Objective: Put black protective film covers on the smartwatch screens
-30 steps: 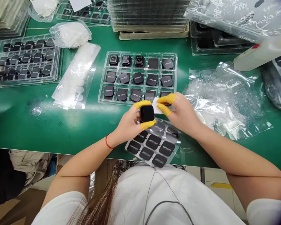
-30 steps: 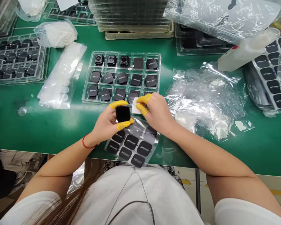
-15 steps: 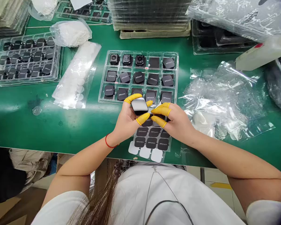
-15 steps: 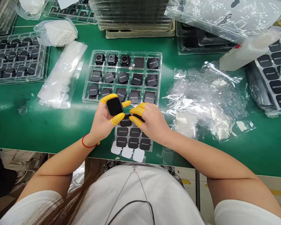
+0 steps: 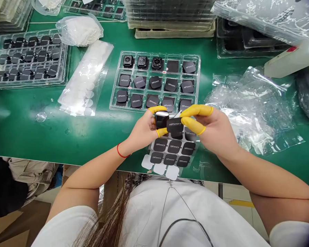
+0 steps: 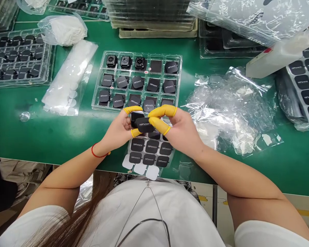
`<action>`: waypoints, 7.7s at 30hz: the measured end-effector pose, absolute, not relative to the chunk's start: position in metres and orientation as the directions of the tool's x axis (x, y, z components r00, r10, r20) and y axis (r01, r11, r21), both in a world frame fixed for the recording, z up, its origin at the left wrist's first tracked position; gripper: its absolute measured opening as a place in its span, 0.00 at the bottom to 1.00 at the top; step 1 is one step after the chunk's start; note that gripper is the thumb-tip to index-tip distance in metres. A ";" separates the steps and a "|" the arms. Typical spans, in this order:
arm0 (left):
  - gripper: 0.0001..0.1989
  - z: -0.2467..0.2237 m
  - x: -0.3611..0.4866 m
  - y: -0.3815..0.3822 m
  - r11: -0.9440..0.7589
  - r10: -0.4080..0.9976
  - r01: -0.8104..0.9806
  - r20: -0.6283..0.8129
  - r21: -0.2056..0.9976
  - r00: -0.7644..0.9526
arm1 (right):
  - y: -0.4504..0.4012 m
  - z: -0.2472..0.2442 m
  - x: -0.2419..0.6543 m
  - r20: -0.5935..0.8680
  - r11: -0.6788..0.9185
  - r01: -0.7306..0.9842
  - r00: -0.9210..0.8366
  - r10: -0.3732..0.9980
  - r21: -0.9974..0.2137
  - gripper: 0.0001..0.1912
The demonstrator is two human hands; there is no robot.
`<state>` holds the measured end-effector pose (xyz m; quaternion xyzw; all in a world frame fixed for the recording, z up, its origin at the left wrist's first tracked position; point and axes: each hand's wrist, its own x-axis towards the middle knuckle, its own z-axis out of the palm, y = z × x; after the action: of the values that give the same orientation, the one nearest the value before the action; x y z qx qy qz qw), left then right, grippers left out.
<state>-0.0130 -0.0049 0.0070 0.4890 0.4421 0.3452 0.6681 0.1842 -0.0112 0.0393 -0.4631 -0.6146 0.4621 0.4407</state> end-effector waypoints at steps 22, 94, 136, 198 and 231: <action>0.27 0.003 -0.011 -0.017 0.010 0.897 0.110 -0.057 0.994 0.438 | -0.011 0.028 0.173 -0.267 -0.272 -0.012 -0.142 0.953 -0.962 0.03; 0.25 0.008 -0.017 -0.008 0.193 0.886 -0.032 -0.160 0.981 0.435 | 0.003 0.046 0.181 0.341 0.632 0.578 -0.539 0.771 -0.517 0.10; 0.30 0.015 -0.015 -0.023 -0.034 0.755 0.120 -0.053 0.992 0.654 | -0.015 0.056 0.210 -0.204 0.031 0.432 -0.487 0.849 -0.901 0.46; 0.29 0.021 -0.029 -0.012 -0.224 0.947 0.103 0.191 0.969 0.257 | 0.030 0.059 0.224 -0.407 -0.114 0.542 -0.459 0.790 -0.833 0.22; 0.30 0.014 -0.020 -0.003 0.276 0.913 -0.075 -0.237 0.958 0.333 | 0.009 0.064 0.202 0.100 0.102 0.008 -0.139 0.985 -0.995 0.02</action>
<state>-0.0195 -0.0026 0.0142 0.4732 0.4425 0.3714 0.6651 0.2016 0.0092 0.0636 -0.4419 -0.5617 0.5039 0.4851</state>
